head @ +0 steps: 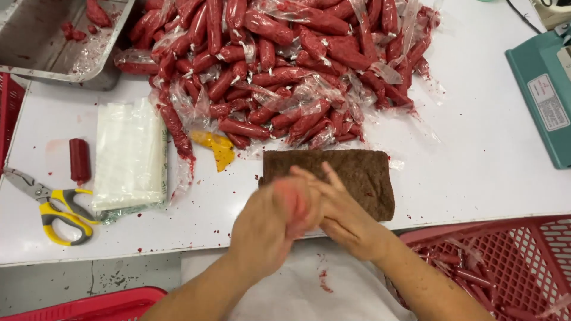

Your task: A person is wiping individually wrapped red food items on a cloth and then placing them into a plastic basket.

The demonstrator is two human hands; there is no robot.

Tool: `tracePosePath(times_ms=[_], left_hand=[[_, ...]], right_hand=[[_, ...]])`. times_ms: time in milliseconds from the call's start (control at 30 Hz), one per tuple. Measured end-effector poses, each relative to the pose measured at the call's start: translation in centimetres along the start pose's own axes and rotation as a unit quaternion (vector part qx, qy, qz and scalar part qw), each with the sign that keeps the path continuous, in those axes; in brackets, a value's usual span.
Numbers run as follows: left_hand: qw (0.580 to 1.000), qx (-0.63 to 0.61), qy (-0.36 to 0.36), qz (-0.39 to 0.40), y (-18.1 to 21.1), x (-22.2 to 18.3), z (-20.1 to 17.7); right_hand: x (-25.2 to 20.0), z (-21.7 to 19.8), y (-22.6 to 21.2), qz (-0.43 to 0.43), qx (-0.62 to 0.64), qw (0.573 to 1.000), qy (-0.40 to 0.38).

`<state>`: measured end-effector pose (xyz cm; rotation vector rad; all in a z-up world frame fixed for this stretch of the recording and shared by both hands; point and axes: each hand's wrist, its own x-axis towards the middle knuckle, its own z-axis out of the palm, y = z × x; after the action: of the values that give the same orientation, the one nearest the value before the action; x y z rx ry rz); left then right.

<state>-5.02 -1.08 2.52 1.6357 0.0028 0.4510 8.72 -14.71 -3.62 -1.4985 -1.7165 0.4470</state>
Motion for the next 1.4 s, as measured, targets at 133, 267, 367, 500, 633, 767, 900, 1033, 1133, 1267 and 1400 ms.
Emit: tracePosePath(times_ms=[133,267,367,500,633,767,900,1033,1133,1267,1400], left_hand=[[0.988,-0.134,-0.027,0.067,-1.5,-4.3,-3.3],[0.803,-0.397,0.042,-0.441,-9.9,-8.8,-0.1],[0.759,-0.452,0.062,-0.464,-12.3,-11.2,2.0],[0.961,-0.126,-0.176,-0.171,-11.3,-12.4,0.5],[0.913,0.260,-0.237,0.206,-2.3,-5.7,-1.9],[0.977,0.131,-0.068,0.151,-8.8,-6.3,0.4],[0.870,-0.433,0.102,-0.211,-10.2,-5.4,5.4],[0.832,-0.483,0.125,-0.245,-11.7,-3.7,5.3],[0.916,-0.275,0.140,-0.255,-10.2,-2.2,3.2],[0.858,-0.406,0.080,-0.304,-8.7,-1.5,0.9],[0.952,-0.025,0.036,-0.302,-9.4,-0.9,0.6]], right_hand=[[0.0,-1.1,-0.3,-0.052,-0.205,0.975,0.072],[-1.3,3.3,1.5,-0.113,-0.321,0.940,0.016],[-1.5,3.2,1.7,-0.069,-0.179,0.970,-0.149],[-0.2,-2.4,-2.4,-0.072,0.164,0.947,-0.268],[-1.5,-3.4,-4.5,0.008,0.291,0.909,-0.297],[-3.1,1.0,-3.6,0.222,0.599,0.768,0.043],[-2.2,5.0,-0.3,0.243,0.598,0.680,0.347],[0.2,5.7,1.3,0.178,0.407,0.765,0.466],[-0.1,3.4,2.6,0.144,0.116,0.898,0.400],[-0.6,-0.9,3.6,0.024,0.040,0.981,0.189],[1.8,-3.6,0.8,0.005,-0.149,0.988,-0.049]])
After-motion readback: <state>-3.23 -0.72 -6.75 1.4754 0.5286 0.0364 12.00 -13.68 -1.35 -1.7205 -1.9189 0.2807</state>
